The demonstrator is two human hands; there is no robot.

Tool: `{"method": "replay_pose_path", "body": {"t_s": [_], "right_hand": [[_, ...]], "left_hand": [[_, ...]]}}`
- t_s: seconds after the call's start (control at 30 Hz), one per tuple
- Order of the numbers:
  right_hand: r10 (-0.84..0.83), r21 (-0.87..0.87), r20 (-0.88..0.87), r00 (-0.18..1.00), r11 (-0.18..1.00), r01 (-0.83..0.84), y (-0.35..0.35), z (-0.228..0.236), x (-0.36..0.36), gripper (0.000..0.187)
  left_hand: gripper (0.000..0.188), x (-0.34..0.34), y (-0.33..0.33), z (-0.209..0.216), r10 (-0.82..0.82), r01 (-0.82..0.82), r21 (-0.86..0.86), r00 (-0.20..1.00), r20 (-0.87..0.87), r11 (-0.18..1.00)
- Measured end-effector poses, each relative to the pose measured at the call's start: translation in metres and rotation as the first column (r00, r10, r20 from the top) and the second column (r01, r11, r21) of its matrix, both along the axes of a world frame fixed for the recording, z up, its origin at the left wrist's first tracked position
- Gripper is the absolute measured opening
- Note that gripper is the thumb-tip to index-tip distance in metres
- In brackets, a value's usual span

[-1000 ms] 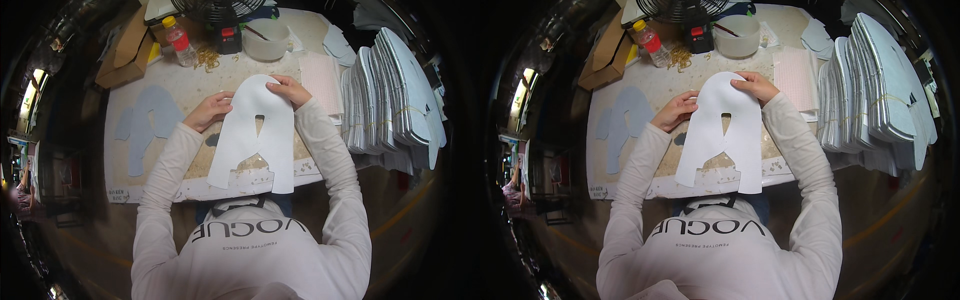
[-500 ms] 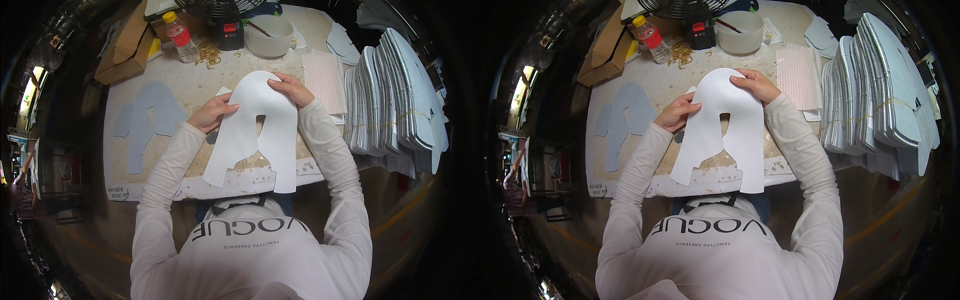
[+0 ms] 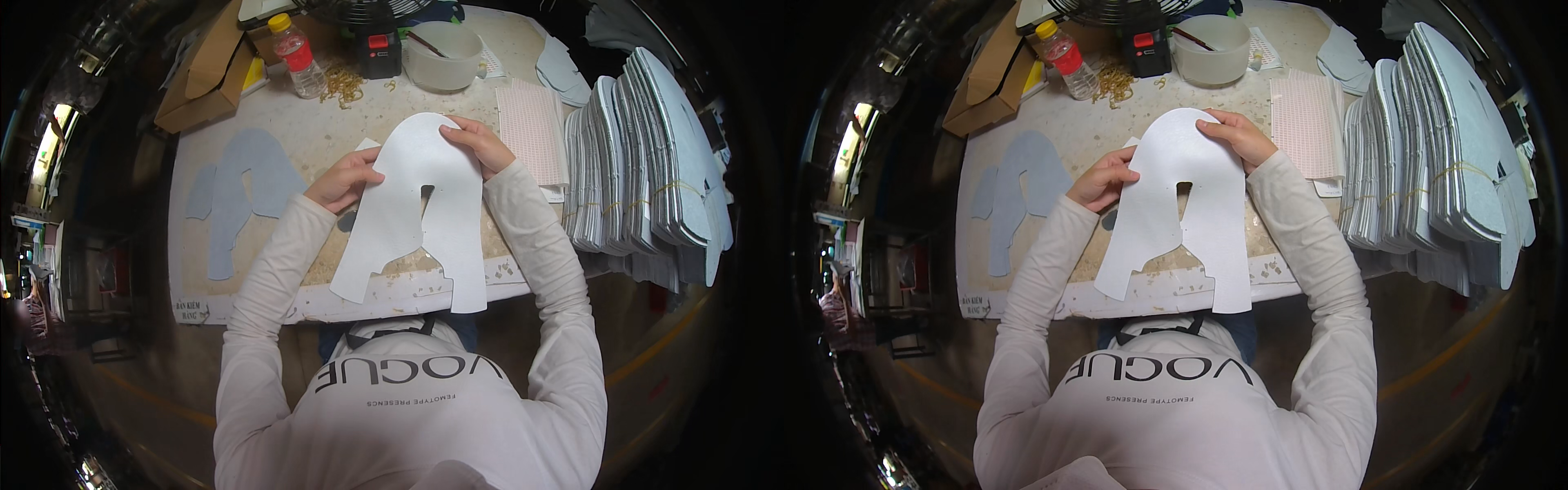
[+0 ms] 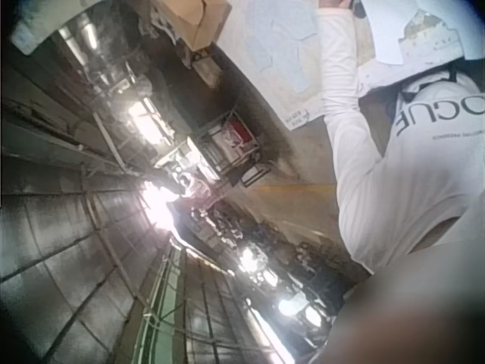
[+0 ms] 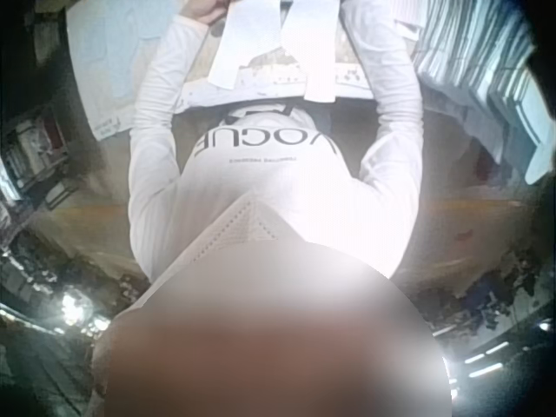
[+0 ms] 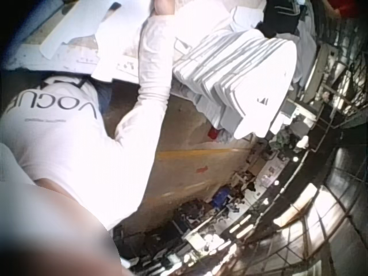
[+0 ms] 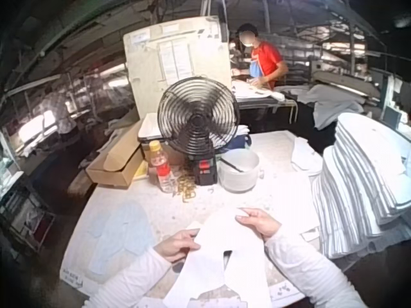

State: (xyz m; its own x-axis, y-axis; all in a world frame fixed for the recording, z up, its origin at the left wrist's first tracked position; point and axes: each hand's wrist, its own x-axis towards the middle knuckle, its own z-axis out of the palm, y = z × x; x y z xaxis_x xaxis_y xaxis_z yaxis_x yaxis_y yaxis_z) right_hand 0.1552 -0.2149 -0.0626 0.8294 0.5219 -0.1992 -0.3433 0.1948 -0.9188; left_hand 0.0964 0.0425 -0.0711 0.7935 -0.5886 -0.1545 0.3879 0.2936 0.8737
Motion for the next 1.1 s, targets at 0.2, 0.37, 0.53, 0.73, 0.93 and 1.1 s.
{"method": "replay_pose_path", "body": {"t_s": [0.2,0.37,0.53,0.73,0.93,1.1], "right_hand": [[-0.026,0.003,-0.022,0.999,1.0,0.026,0.0,-0.006,0.004,0.046],[0.001,-0.008,-0.029,1.0,1.0,-0.002,0.0,-0.008,0.004,0.043],[0.026,0.042,-0.043,0.999,0.999,-0.024,0.002,-0.007,0.001,0.04],[-0.061,-0.092,0.017,0.998,0.994,0.062,0.007,-0.008,-0.001,0.038],[-0.317,-0.24,0.508,0.801,0.841,0.485,0.011,-0.008,0.0,0.02],[-0.172,-0.143,0.408,0.896,0.958,0.249,0.016,-0.003,-0.01,0.032]], "left_hand": [[0.057,-0.003,-0.001,0.005,0.0,0.0,0.04,1.0,0.004,0.999],[0.055,-0.004,-0.001,0.007,-0.04,0.041,0.028,0.999,-0.021,0.999],[0.052,-0.007,-0.003,0.006,-0.045,0.048,0.072,0.998,-0.041,0.996],[0.05,-0.007,0.001,0.006,-0.065,0.062,0.191,0.998,0.011,0.98],[0.041,-0.008,0.004,0.014,0.28,-0.28,-0.117,0.96,-0.017,0.953],[0.039,-0.013,-0.005,0.019,0.456,-0.443,-0.323,0.889,-0.039,0.836]]}}
